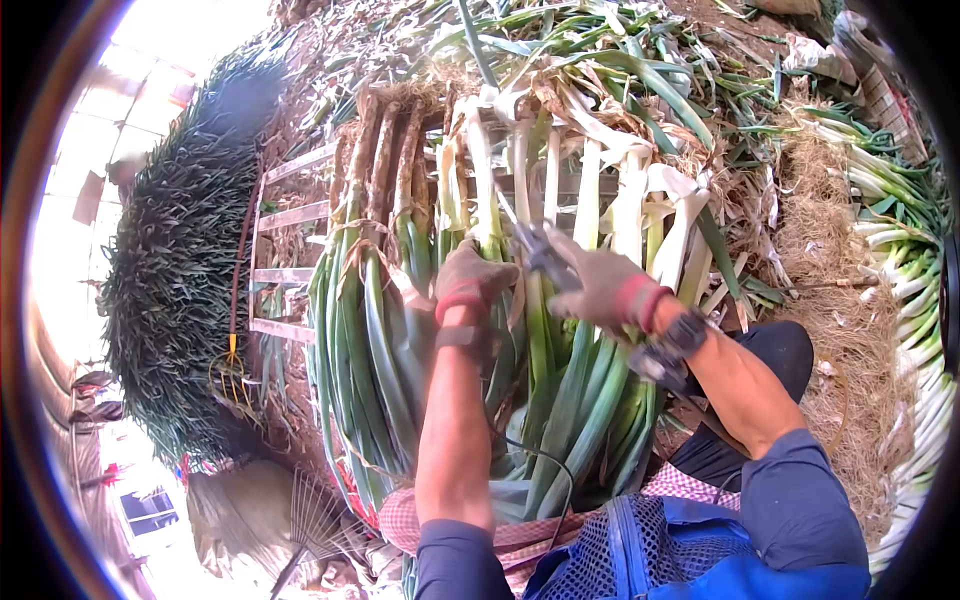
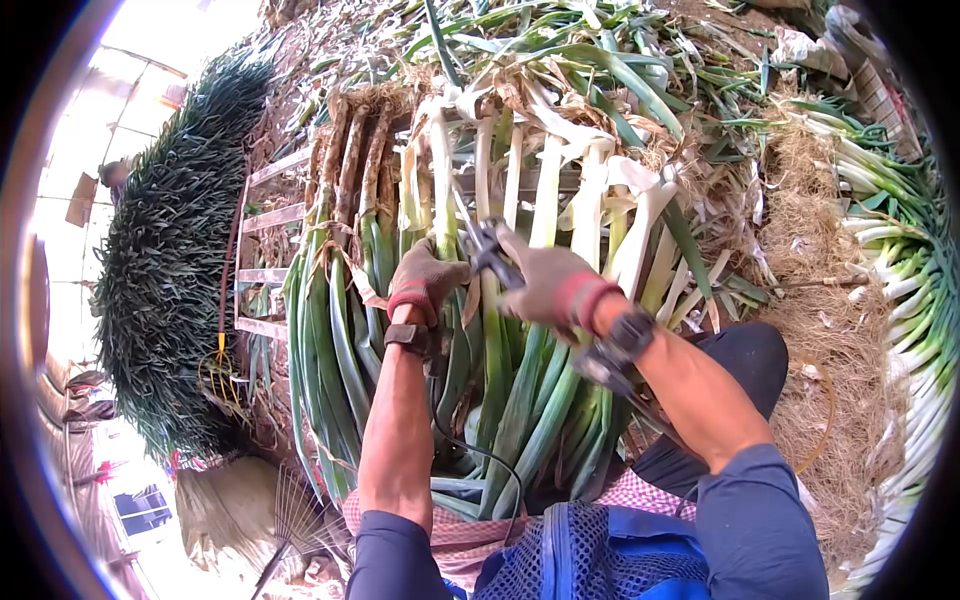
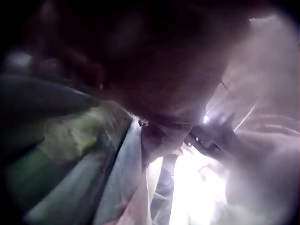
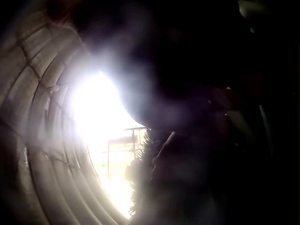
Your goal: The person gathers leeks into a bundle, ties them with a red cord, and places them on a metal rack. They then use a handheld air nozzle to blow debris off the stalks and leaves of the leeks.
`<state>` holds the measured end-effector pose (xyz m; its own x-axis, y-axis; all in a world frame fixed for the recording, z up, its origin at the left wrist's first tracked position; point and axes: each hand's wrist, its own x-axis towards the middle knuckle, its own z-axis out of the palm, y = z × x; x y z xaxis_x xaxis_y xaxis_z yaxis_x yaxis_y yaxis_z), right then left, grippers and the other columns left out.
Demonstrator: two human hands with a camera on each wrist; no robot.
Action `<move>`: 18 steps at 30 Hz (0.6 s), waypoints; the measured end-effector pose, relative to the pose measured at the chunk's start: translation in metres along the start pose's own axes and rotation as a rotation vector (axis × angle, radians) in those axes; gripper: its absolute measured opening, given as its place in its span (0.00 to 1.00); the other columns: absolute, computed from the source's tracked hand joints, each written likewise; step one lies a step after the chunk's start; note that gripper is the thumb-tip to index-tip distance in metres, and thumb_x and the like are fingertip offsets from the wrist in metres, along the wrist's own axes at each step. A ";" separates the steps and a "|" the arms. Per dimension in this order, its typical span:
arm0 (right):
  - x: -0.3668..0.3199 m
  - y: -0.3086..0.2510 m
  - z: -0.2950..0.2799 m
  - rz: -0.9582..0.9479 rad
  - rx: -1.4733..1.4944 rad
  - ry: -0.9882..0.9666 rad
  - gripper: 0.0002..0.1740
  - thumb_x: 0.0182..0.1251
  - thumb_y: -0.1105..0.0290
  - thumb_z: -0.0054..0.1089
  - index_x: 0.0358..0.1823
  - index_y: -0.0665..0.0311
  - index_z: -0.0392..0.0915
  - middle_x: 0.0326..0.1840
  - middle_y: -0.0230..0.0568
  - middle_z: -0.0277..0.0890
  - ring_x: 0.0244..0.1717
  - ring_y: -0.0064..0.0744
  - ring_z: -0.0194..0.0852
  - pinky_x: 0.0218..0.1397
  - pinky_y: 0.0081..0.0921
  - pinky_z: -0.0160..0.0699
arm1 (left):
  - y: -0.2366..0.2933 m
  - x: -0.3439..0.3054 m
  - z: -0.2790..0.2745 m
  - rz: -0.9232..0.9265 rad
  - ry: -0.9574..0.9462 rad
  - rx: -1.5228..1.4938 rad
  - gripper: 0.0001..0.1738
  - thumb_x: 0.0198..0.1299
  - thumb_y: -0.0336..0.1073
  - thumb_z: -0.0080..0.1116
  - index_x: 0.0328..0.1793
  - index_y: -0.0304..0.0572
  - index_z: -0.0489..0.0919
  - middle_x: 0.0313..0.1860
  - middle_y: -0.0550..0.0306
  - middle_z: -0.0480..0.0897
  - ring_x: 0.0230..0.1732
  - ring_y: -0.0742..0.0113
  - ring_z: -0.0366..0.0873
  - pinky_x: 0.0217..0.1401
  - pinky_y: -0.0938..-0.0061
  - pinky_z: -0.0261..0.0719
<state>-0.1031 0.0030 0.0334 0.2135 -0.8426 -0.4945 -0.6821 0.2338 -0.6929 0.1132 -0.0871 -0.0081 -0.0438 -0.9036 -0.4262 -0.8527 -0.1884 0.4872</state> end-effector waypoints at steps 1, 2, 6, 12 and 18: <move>-0.016 0.011 0.012 -0.076 -0.035 0.019 0.60 0.65 0.50 0.74 0.92 0.59 0.47 0.46 0.62 0.88 0.47 0.60 0.90 0.57 0.48 0.84 | 0.002 -0.009 -0.003 0.002 0.006 -0.001 0.29 0.46 0.45 0.78 0.51 0.33 0.86 0.39 0.43 0.91 0.42 0.51 0.90 0.51 0.59 0.85; -0.040 0.012 0.016 -0.084 -0.070 -0.003 0.61 0.65 0.50 0.74 0.92 0.60 0.47 0.46 0.62 0.87 0.48 0.61 0.89 0.57 0.49 0.84 | 0.006 -0.018 -0.004 -0.023 -0.005 0.060 0.28 0.47 0.45 0.78 0.50 0.33 0.86 0.39 0.43 0.91 0.42 0.51 0.90 0.51 0.59 0.85; -0.098 0.023 0.029 -0.100 -0.137 0.025 0.61 0.65 0.49 0.74 0.92 0.61 0.48 0.45 0.63 0.86 0.51 0.64 0.88 0.60 0.50 0.83 | -0.002 -0.047 0.007 -0.018 0.017 0.098 0.27 0.46 0.48 0.78 0.47 0.36 0.88 0.40 0.43 0.92 0.42 0.50 0.91 0.51 0.58 0.85; -0.114 0.011 0.022 -0.064 -0.124 0.010 0.60 0.64 0.48 0.74 0.91 0.59 0.50 0.47 0.64 0.87 0.52 0.65 0.88 0.61 0.50 0.84 | -0.003 -0.091 0.018 0.087 0.111 0.261 0.27 0.44 0.52 0.77 0.47 0.42 0.90 0.48 0.39 0.89 0.51 0.43 0.89 0.58 0.53 0.86; -0.049 0.000 -0.011 -0.045 -0.122 0.139 0.60 0.62 0.50 0.76 0.90 0.59 0.52 0.52 0.66 0.88 0.54 0.62 0.90 0.61 0.49 0.84 | -0.002 -0.128 0.027 0.080 0.096 0.428 0.29 0.49 0.57 0.76 0.49 0.42 0.90 0.52 0.41 0.90 0.53 0.42 0.90 0.59 0.54 0.87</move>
<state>-0.1210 0.0384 0.0634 0.1527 -0.9118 -0.3811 -0.7555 0.1409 -0.6398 0.1061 0.0391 0.0251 -0.0875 -0.9443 -0.3173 -0.9881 0.0419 0.1478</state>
